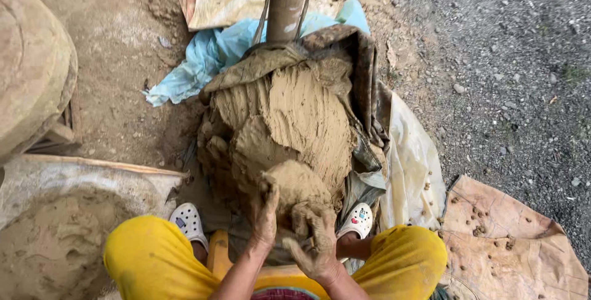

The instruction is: The person kneads clay by hand on a large mound, pulling pieces apart and pressing them back together. They briefly move to a smaller portion of clay on a separate board before returning to the main pile.

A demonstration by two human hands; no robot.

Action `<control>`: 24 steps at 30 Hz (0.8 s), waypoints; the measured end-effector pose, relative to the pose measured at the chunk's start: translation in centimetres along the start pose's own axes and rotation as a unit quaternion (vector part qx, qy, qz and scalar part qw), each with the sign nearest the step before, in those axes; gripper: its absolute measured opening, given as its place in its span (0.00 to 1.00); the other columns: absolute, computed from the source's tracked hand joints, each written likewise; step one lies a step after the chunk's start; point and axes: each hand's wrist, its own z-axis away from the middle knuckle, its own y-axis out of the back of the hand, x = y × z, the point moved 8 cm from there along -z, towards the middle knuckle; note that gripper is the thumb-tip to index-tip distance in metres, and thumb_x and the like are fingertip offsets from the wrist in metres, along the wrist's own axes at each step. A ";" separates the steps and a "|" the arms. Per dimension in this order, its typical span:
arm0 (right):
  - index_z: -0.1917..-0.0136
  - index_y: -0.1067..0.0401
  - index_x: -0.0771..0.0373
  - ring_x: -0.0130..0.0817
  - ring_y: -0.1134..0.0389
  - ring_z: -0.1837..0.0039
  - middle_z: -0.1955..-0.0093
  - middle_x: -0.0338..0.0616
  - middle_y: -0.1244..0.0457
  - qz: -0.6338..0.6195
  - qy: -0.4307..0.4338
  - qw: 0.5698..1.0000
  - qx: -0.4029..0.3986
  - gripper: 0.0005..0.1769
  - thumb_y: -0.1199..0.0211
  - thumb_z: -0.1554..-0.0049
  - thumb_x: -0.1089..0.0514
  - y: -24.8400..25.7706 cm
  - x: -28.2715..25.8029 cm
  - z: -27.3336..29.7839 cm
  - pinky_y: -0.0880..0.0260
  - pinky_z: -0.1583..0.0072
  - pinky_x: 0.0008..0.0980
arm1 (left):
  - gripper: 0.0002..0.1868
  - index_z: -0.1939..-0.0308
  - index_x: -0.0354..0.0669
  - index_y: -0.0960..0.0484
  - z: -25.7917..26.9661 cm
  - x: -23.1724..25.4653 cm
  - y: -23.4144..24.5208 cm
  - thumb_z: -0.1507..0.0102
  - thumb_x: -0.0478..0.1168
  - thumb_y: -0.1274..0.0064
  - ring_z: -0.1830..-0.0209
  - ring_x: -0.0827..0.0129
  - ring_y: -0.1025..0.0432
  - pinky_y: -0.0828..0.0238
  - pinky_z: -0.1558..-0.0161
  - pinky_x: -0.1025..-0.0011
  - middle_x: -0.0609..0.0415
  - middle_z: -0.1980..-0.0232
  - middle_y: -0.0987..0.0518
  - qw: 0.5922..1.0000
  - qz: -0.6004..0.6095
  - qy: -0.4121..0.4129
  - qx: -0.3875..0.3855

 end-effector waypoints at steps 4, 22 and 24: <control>0.29 0.42 0.71 0.57 0.43 0.28 0.29 0.61 0.46 -0.087 0.184 0.969 0.143 0.38 0.31 0.44 0.52 0.6 1.8 -2.9 0.46 0.26 0.54 | 0.53 0.20 0.60 0.35 -1.7 13.8 -7.7 0.42 0.80 0.70 0.13 0.63 0.44 0.61 0.10 0.46 0.58 0.20 0.32 0.809 -0.433 -0.388 -0.087; 0.13 0.62 0.44 0.62 0.51 0.19 0.11 0.46 0.65 -0.091 -0.197 0.954 -0.206 0.74 0.25 0.65 0.53 -1.0 21.3 -15.7 0.61 0.32 0.70 | 0.91 0.24 0.42 0.66 -8.0 14.7 -8.6 0.77 0.57 0.16 0.24 0.40 0.52 0.59 0.24 0.50 0.33 0.24 0.54 0.751 -0.547 -0.362 -0.075; 0.17 0.57 0.48 0.48 0.62 0.14 0.14 0.50 0.62 0.127 0.003 0.967 -0.220 0.74 0.19 0.69 0.51 -1.4 17.6 -17.8 0.60 0.19 0.54 | 0.87 0.21 0.40 0.66 -8.9 14.3 -9.0 0.70 0.52 0.17 0.23 0.39 0.50 0.57 0.22 0.51 0.32 0.23 0.53 0.738 -0.570 -0.356 -0.057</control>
